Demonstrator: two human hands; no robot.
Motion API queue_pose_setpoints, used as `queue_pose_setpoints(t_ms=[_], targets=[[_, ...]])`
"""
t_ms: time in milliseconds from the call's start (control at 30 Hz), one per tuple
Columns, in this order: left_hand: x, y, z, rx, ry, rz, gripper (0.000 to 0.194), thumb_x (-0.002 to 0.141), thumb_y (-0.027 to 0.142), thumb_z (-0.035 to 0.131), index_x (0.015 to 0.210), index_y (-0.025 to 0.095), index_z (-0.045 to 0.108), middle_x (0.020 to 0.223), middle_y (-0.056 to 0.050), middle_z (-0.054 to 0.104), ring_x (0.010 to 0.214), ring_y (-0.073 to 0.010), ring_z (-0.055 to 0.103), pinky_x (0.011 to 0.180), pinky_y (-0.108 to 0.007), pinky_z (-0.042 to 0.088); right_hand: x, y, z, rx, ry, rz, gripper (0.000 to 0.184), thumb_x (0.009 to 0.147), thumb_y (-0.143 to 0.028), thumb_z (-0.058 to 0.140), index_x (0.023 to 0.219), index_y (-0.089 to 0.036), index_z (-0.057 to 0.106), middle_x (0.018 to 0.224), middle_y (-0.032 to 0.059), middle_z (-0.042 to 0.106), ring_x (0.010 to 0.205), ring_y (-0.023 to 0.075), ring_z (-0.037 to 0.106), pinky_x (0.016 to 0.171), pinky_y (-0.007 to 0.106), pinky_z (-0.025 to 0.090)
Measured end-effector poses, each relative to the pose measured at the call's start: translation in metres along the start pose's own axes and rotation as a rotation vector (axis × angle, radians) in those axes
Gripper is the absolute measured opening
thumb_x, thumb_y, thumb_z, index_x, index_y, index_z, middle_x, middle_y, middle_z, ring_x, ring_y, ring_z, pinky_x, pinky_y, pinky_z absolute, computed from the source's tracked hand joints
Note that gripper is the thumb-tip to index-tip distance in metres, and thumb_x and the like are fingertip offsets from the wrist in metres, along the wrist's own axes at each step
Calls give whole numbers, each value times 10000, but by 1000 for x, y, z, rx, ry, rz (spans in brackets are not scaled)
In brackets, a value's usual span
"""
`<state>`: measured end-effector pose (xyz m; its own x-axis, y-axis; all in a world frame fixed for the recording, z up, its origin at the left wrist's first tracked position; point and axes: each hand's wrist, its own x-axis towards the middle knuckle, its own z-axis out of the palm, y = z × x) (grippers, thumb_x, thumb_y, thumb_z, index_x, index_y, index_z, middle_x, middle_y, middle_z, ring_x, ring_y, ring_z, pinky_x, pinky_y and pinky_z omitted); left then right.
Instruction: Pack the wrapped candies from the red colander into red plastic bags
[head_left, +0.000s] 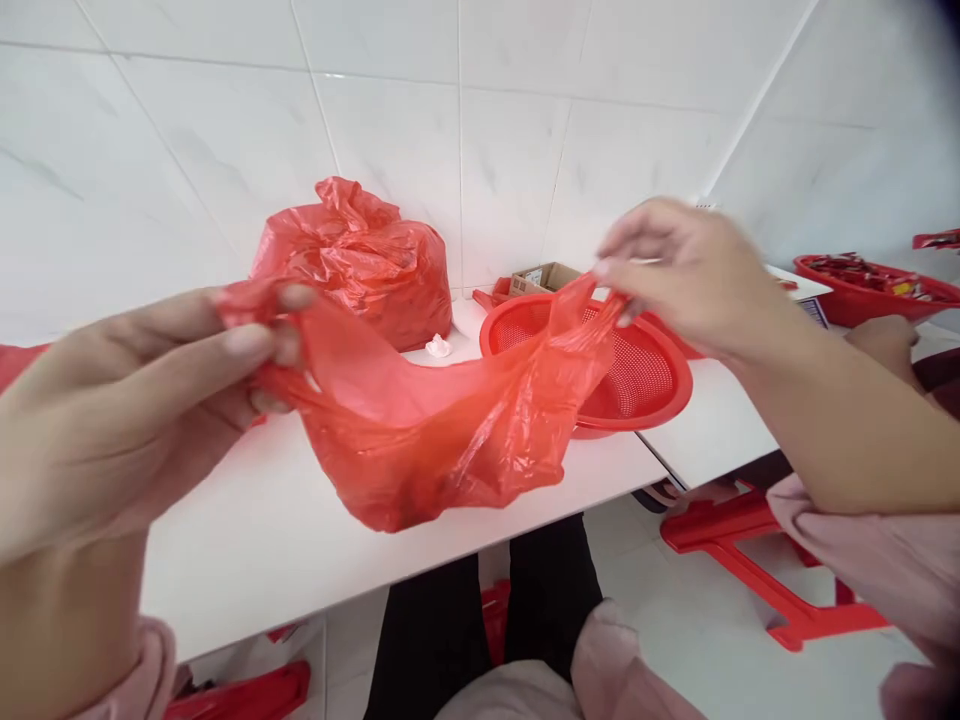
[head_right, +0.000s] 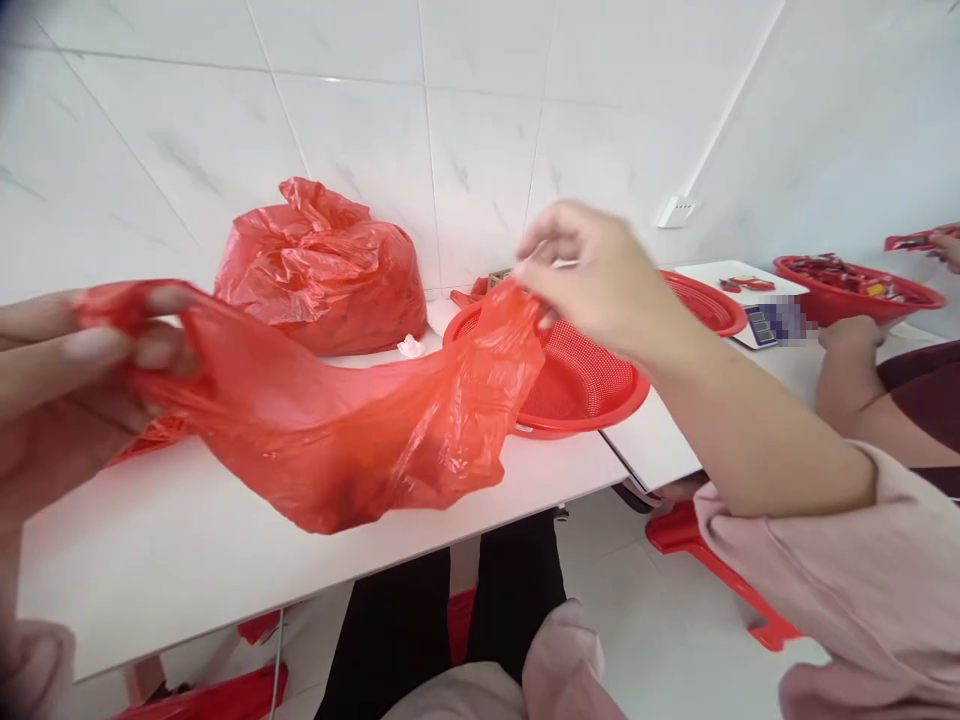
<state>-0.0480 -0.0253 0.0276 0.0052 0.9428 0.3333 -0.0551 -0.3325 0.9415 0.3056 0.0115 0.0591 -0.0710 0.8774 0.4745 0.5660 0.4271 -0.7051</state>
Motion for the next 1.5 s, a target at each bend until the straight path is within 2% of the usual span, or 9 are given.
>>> queue_pose_setpoints(t_ms=[100,200,367,533,833,1000,1167,1333,1500], targets=[[10,17,16,23,-40,69,104,829,147,719,918,96,737,840,-8,721,746,-128,657,840,-373,591,6,-18,2,-43,-159,-28,50,845,-167,687,885,-175,658,727,-23,640,547,76,588,524,232,482],[10,17,21,9,-69,95,110,868,138,675,949,114,746,878,4,732,833,-136,683,925,-374,558,3,-36,6,-7,-98,-95,75,840,-136,696,884,-182,656,721,-32,624,558,75,597,556,235,502],[9,4,31,-153,-386,42,235,958,247,556,1176,197,626,1141,-21,691,1007,-183,670,946,-378,539,1,-67,27,105,-386,-193,127,773,-73,735,812,-178,675,757,-20,639,686,117,632,636,261,534],[18,-9,55,94,-691,-214,298,868,288,671,1143,215,582,792,35,614,692,-107,607,728,-293,569,10,-84,72,117,-548,-379,116,810,-76,656,822,-191,650,821,-28,642,714,107,615,620,242,506],[35,-25,53,192,-412,-315,349,875,527,616,895,181,661,744,-11,582,632,-112,559,516,-204,478,2,-42,104,250,-404,-364,216,839,-93,515,993,-222,596,1043,2,647,953,134,617,828,316,502],[33,-22,59,166,-528,-324,375,909,517,575,741,184,540,498,41,470,415,-83,439,415,-201,394,2,-21,103,176,-405,-275,77,842,-177,550,904,-208,585,886,-1,651,827,141,602,766,323,490],[34,-17,57,101,-536,-294,378,948,473,522,755,157,596,589,-34,644,464,-117,559,536,-267,515,-18,-39,91,117,-227,-337,57,824,-158,549,840,-202,581,869,-1,646,820,149,603,803,335,494],[33,-9,46,284,-640,-139,240,854,384,661,767,166,714,704,-36,662,609,-141,607,605,-269,525,-48,-35,97,241,-271,-449,81,860,-219,604,939,-232,616,1211,59,575,1143,202,561,1008,391,451],[20,-17,48,661,-633,59,121,763,162,599,775,211,709,612,17,583,555,-121,527,520,-229,432,-48,-1,133,502,-320,-120,341,1012,-438,397,1293,-279,505,1314,49,568,1225,162,534,1066,362,420]])
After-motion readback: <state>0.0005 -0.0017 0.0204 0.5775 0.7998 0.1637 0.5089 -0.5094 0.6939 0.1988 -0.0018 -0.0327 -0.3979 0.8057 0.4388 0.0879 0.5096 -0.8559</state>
